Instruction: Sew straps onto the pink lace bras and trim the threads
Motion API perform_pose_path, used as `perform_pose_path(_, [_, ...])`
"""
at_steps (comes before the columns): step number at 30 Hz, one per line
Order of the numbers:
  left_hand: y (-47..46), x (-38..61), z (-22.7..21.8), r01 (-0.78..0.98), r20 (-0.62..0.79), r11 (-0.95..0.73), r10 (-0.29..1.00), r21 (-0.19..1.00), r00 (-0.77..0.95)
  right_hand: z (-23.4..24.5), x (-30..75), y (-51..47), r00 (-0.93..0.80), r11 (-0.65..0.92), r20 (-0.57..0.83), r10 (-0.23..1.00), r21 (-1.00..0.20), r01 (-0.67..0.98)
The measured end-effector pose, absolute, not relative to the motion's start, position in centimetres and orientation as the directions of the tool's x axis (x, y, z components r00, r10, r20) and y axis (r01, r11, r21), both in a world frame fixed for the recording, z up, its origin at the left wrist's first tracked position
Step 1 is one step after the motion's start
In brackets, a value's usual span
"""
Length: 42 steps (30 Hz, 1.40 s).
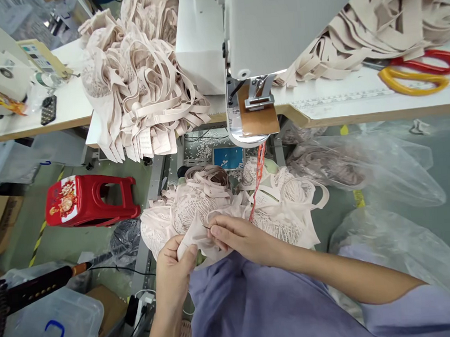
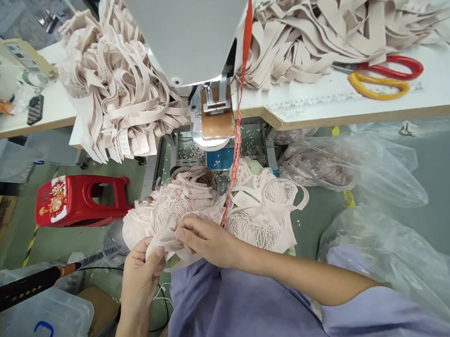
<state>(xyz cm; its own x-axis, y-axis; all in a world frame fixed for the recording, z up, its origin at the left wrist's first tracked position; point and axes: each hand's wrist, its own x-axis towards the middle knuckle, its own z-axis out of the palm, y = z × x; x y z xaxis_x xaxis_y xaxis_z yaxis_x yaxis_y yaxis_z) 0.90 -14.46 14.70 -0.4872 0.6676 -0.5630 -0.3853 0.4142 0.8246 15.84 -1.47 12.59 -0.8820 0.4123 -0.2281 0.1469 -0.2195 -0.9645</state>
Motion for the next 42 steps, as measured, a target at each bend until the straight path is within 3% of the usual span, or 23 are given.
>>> perform_pose_path(3, [-14.6, 0.9, 14.8, -0.387, -0.567, 0.419, 0.671, 0.822, -0.478, 12.9, 15.7, -1.5, -0.856, -0.115, -0.223, 0.467, -0.975, 0.191])
perform_pose_path(8, [-14.9, 1.0, 14.9, -0.371, -0.565, 0.429, 0.673, 0.824, -0.477, 13.9, 14.7, -1.5, -0.805, 0.074, -0.094, 0.586, -0.983, 0.169])
perform_pose_path(14, [-15.3, 1.0, 14.7, -0.224, -0.514, 0.471, 0.683, 0.853, -0.519, 14.7, 13.4, -1.5, -0.832, 0.127, -0.052, 0.553, -0.981, 0.146])
perform_pose_path(19, [-15.6, 1.0, 14.4, -0.159, -0.492, 0.487, 0.698, 0.859, -0.520, 15.1, 13.0, -1.0, -0.847, 0.023, -0.157, 0.508, -0.980, 0.195])
perform_pose_path(22, [-15.5, 0.9, 14.4, -0.255, -0.523, 0.460, 0.693, 0.851, -0.496, 14.6, 12.7, -0.8, -0.861, -0.232, -0.273, 0.430, -0.955, 0.187])
perform_pose_path(26, [-15.0, 0.9, 14.7, -0.385, -0.550, 0.401, 0.695, 0.831, -0.464, 13.5, 12.4, -1.1, -0.882, -0.561, -0.351, 0.314, -0.818, 0.126])
perform_pose_path(32, [-14.5, 1.0, 15.0, -0.387, -0.541, 0.386, 0.683, 0.838, -0.490, 13.7, 12.7, -1.3, -0.844, -0.464, -0.350, 0.406, -0.875, 0.140])
perform_pose_path(38, [-15.0, 0.7, 14.4, -0.304, -0.525, 0.428, 0.690, 0.851, -0.499, 14.0, 12.8, -1.1, -0.848, -0.374, -0.347, 0.400, -0.907, 0.195])
perform_pose_path(42, [-15.5, 0.6, 13.8, -0.260, -0.512, 0.444, 0.690, 0.857, -0.512, 13.5, 12.5, -1.2, -0.856, -0.397, -0.307, 0.417, -0.908, 0.133])
